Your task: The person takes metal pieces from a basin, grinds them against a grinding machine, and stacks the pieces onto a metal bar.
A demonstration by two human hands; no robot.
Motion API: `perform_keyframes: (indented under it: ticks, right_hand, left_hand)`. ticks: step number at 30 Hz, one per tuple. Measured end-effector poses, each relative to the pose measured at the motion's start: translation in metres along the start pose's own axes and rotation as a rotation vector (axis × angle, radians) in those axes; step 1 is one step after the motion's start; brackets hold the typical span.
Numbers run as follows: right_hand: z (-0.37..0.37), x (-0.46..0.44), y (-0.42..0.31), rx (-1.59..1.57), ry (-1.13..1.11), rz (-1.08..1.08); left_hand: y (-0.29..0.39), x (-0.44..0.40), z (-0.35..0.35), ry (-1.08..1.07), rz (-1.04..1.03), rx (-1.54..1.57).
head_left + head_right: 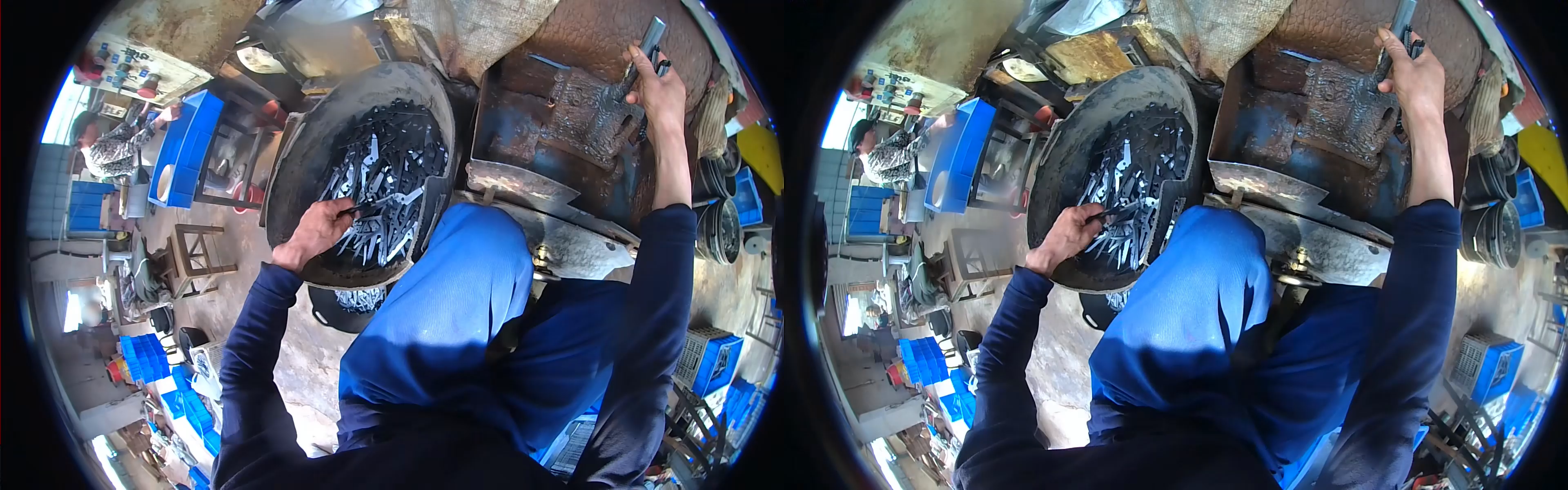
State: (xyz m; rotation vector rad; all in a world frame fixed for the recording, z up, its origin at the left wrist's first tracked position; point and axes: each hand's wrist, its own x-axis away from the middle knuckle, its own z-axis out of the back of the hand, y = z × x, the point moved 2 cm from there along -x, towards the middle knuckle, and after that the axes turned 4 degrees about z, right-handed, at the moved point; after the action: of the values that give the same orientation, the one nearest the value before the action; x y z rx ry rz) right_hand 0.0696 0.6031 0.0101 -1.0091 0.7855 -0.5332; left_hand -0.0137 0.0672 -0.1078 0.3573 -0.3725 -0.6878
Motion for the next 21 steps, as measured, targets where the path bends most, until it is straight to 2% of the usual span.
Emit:
perform_keyframes:
  ticks: [2,3,5,7,9,10,17,19,20,21]
  right_hand:
    - [0.0,0.001,-0.001,0.003,0.005,0.004]
    - [0.001,0.001,-0.001,0.009,0.006,-0.001]
    - [0.003,0.001,-0.003,0.021,0.006,-0.01]
    - [0.003,0.002,-0.003,0.031,0.004,-0.021]
    - [0.001,0.002,-0.004,0.039,-0.003,-0.03]
    - [-0.001,0.002,-0.004,0.042,-0.007,-0.035]
    - [-0.001,-0.001,-0.001,0.035,-0.027,-0.037]
    - [-0.002,-0.001,-0.001,0.039,-0.025,-0.04]
    - [-0.002,-0.001,-0.002,0.041,-0.023,-0.04]
    - [-0.002,-0.001,-0.002,0.043,-0.02,-0.04]
  left_hand:
    - [0.001,0.005,0.005,0.002,0.146,0.374]
    - [0.003,0.008,0.007,0.003,0.146,0.374]
    - [0.002,0.014,0.012,0.057,0.285,0.731]
    - [0.004,0.017,0.016,0.12,0.301,0.807]
    - [-0.004,0.022,0.019,0.22,0.433,1.113]
    - [-0.005,0.023,0.019,0.293,0.423,1.131]
    - [-0.029,0.03,0.02,0.413,0.408,1.156]
    - [-0.029,0.029,0.02,0.417,0.505,1.028]
    - [-0.033,0.027,0.018,0.419,0.507,1.028]
    - [-0.039,0.024,0.014,0.431,0.435,0.874]
